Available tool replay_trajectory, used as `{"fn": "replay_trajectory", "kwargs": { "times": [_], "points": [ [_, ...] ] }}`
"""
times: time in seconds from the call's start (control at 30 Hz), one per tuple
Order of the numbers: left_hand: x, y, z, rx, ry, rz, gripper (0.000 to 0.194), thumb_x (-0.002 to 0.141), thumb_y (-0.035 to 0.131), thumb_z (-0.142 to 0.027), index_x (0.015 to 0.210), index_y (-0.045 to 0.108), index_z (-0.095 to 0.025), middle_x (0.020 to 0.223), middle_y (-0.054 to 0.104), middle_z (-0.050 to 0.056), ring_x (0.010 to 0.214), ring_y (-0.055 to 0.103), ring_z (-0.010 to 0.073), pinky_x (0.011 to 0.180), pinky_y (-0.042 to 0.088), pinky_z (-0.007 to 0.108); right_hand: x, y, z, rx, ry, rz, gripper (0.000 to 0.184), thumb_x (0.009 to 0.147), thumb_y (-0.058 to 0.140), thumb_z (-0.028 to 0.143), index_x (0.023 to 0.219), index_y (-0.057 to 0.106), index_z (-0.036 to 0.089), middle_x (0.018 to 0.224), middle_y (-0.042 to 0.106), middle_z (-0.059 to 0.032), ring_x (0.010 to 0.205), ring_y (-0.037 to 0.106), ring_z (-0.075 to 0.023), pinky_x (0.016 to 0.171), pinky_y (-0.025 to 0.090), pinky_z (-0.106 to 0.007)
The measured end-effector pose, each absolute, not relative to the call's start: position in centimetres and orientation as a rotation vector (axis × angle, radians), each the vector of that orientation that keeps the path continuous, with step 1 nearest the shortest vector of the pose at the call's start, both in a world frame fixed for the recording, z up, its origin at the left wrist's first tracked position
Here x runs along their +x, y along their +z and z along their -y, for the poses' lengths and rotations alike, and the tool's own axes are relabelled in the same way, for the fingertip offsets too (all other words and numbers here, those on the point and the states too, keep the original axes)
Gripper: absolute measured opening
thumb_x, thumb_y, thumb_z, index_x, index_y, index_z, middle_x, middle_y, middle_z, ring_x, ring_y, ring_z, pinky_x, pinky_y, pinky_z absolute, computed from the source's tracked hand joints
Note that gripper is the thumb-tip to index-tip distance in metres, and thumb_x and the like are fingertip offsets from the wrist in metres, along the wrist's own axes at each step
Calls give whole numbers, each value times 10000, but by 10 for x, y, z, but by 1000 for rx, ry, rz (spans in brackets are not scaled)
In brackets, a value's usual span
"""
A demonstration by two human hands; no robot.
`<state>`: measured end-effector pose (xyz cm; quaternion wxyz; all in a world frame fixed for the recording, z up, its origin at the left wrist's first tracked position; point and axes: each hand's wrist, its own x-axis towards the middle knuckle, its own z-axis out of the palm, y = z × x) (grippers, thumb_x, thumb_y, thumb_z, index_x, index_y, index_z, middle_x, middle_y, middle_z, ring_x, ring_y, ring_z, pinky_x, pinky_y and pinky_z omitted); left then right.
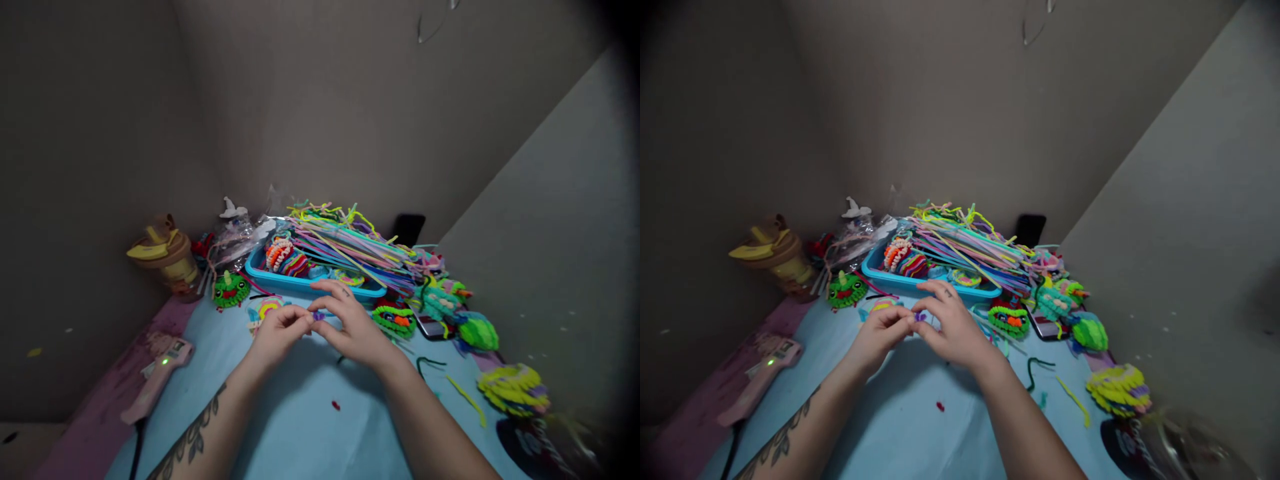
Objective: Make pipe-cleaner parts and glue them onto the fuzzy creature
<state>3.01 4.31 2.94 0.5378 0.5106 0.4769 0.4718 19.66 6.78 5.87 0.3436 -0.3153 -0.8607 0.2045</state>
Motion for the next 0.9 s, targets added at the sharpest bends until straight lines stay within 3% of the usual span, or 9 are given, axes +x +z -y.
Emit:
{"fn": "replay_trajectory", "kwargs": {
  "times": [0.17,0.3,0.5,0.67,0.77,0.9],
  "points": [
    [31,31,-42,1423,1191,-1216,176,755,604,-312,694,649,-152,594,585,-7,547,488,108,522,367,213,197,58,-69,-842,536,2209,52,827,593,224,865,626,211,1148,577,-95,1123,498,-242,966,371,-449],
    [30,29,-38,1754,1297,-1332,165,814,561,-263,723,653,-162,653,618,21,609,538,133,574,396,231,193,58,-67,-866,601,2133,40,816,589,195,801,626,192,890,609,-60,896,556,-197,814,438,-357],
    [26,18,-33,2160,1431,-1432,114,825,562,-213,835,674,-193,707,662,51,686,583,169,658,420,276,184,48,-70,-999,931,1931,176,772,595,200,607,540,175,634,512,20,627,488,-127,592,386,-248],
    [31,19,-35,1987,1445,-1346,180,848,530,-226,942,681,-203,854,699,72,801,615,184,747,454,296,182,39,-75,-1044,1233,1628,212,767,602,322,631,519,182,568,450,48,537,405,-102,527,337,-227],
    [35,24,-38,1662,1372,-1339,200,844,533,-305,870,689,-182,790,681,57,721,596,167,651,448,266,185,38,-77,-1072,1133,1573,213,760,624,331,630,546,181,595,472,35,562,426,-113,550,351,-238],
    [34,29,-42,1123,1128,-1126,346,802,550,-461,669,609,-147,564,526,-15,462,414,79,425,292,199,189,40,-78,-946,1038,1694,142,757,644,259,644,611,180,690,541,-2,679,510,-147,653,409,-272]
  ]
}}
